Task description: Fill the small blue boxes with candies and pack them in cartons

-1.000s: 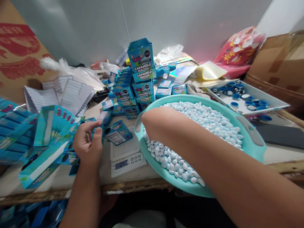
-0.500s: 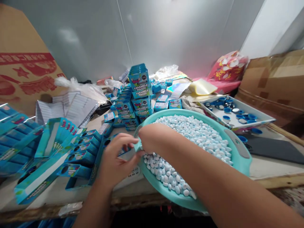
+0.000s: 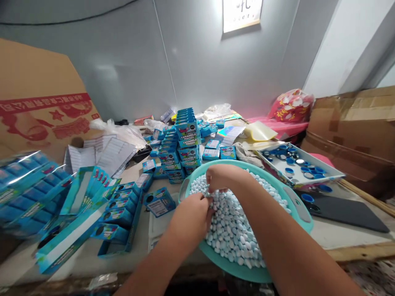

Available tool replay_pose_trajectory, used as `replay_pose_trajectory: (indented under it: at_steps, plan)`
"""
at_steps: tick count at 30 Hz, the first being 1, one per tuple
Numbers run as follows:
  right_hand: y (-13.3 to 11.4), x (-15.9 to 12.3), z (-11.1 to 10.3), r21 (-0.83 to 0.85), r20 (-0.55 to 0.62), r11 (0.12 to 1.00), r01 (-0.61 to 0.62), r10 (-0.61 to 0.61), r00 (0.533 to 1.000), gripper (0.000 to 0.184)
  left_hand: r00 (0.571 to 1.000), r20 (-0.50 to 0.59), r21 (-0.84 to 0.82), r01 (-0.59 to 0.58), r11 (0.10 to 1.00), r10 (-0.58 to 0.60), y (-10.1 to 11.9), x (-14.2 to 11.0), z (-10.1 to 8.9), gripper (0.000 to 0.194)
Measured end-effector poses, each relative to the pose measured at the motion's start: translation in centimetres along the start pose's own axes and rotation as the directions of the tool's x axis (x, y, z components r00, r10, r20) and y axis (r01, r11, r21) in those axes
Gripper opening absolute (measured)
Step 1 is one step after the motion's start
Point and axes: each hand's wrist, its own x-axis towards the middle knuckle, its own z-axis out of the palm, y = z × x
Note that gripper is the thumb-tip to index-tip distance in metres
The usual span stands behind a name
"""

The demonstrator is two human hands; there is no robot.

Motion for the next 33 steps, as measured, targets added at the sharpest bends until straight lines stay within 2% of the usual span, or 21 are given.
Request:
replay_pose_trajectory:
  at_steps: [3, 8, 13, 16, 18, 21, 25, 27, 29, 33]
  plan:
    - [0.7, -0.1, 0.4, -0.031, 0.08, 1.0, 0.007, -0.004, 0.997, 0.031, 0.998, -0.014, -0.025, -0.063, 0.998, 0.062, -1.2, 0.9, -0.2, 0.026]
    - [1.5, 0.5, 1.0, -0.073, -0.013, 0.996, 0.044, -0.045, 0.999, 0.032, 0.987, -0.03, -0.099, -0.161, 0.982, 0.159, -3.4, 1.6, -0.1, 0.025]
    - [2.0, 0.8, 1.2, -0.077, -0.098, 0.994, 0.083, -0.09, 0.991, 0.031, 0.966, -0.016, -0.202, -0.257, 0.945, 0.259, -4.4, 1.7, -0.1, 0.021]
    - [1.8, 0.3, 1.0, -0.063, -0.127, 0.994, 0.09, -0.097, 0.987, 0.029, 0.947, -0.106, -0.343, -0.321, 0.883, 0.303, -5.4, 1.2, -1.2, 0.018]
    - [1.4, -0.2, 0.7, -0.082, -0.124, 0.995, 0.065, -0.075, 0.989, 0.03, 0.938, -0.206, -0.405, -0.341, 0.848, 0.279, -6.7, 0.3, -2.5, 0.015]
    - [0.8, -0.7, 0.2, -0.112, -0.091, 0.994, 0.014, -0.024, 0.996, 0.034, 0.935, -0.302, -0.359, -0.294, 0.886, 0.188, -9.5, -1.6, -5.1, 0.014]
    - [0.5, -1.0, 0.0, -0.102, -0.081, 0.995, 0.005, -0.013, 0.997, 0.036, 0.954, -0.297, -0.234, -0.117, 0.965, 0.044, -14.1, -4.4, -8.2, 0.016]
    - [0.5, -1.0, 0.2, -0.099, -0.084, 0.995, 0.003, -0.012, 0.996, 0.036, 0.962, -0.272, -0.189, -0.054, 0.98, 0.0, -15.7, -5.2, -9.0, 0.017]
    - [0.5, -1.0, 0.5, -0.099, -0.091, 0.995, 0.002, -0.011, 0.996, 0.036, 0.977, -0.213, -0.148, -0.039, 0.988, 0.007, -16.7, -5.5, -9.5, 0.019]
    - [0.3, -1.0, 0.6, -0.104, -0.099, 0.995, -0.004, -0.006, 0.995, 0.039, 0.996, -0.086, -0.099, -0.041, 0.994, 0.033, -17.1, -5.2, -9.6, 0.024]
